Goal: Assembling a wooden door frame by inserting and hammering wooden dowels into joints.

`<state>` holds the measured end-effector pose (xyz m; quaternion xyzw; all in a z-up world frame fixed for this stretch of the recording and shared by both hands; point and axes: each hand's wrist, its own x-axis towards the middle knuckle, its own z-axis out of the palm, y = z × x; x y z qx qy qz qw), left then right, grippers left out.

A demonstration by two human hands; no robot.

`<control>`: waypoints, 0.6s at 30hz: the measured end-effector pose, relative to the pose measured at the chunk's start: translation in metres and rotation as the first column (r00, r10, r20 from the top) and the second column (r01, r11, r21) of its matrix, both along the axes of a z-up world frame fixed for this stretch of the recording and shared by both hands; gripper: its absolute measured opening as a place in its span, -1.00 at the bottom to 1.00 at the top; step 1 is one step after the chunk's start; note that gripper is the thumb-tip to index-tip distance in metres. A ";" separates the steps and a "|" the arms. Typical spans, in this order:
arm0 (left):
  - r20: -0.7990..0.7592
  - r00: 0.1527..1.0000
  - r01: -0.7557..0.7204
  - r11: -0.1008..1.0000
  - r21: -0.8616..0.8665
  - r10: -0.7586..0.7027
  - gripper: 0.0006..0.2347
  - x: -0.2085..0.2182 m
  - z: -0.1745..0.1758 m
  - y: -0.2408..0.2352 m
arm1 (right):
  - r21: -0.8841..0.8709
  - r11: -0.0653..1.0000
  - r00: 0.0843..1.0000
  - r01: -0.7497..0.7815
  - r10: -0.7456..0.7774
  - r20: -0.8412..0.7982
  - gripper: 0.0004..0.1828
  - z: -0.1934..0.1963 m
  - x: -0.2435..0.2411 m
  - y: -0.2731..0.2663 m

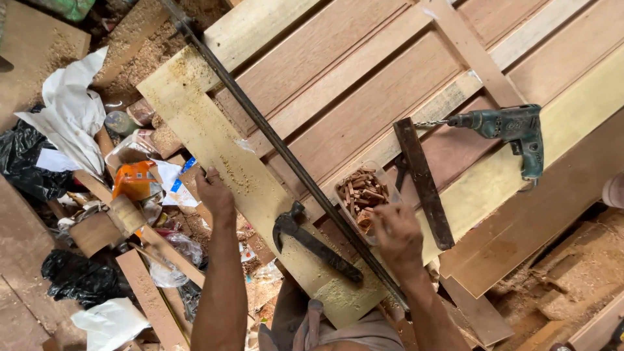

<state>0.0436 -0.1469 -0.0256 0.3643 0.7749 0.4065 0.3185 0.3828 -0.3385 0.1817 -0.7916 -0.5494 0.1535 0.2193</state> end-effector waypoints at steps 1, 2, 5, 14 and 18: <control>-0.002 1.000 -0.004 1.000 -0.004 0.004 -0.71 0.008 0.000 -0.002 | -0.004 1.000 1.000 -0.004 0.004 -0.002 -0.98 -0.002 0.008 0.008; -0.069 0.997 -0.044 0.999 0.001 0.044 -0.73 0.016 0.000 -0.004 | 0.030 1.000 1.000 -0.008 0.007 0.030 -0.94 -0.003 0.015 0.017; -0.186 0.979 -0.087 0.996 0.004 0.086 -0.75 0.025 -0.008 -0.003 | 0.103 0.993 0.988 -0.054 0.039 0.150 -0.87 -0.012 0.029 0.032; -0.234 0.967 -0.099 0.995 0.024 0.102 -0.77 0.039 0.028 0.009 | 0.172 0.949 0.895 -0.264 0.175 0.409 -0.82 -0.045 0.034 0.055; -0.233 0.967 -0.103 0.995 0.003 0.101 -0.77 0.041 0.036 0.010 | 0.158 0.944 0.875 -0.290 0.195 0.442 -0.82 -0.047 0.032 0.059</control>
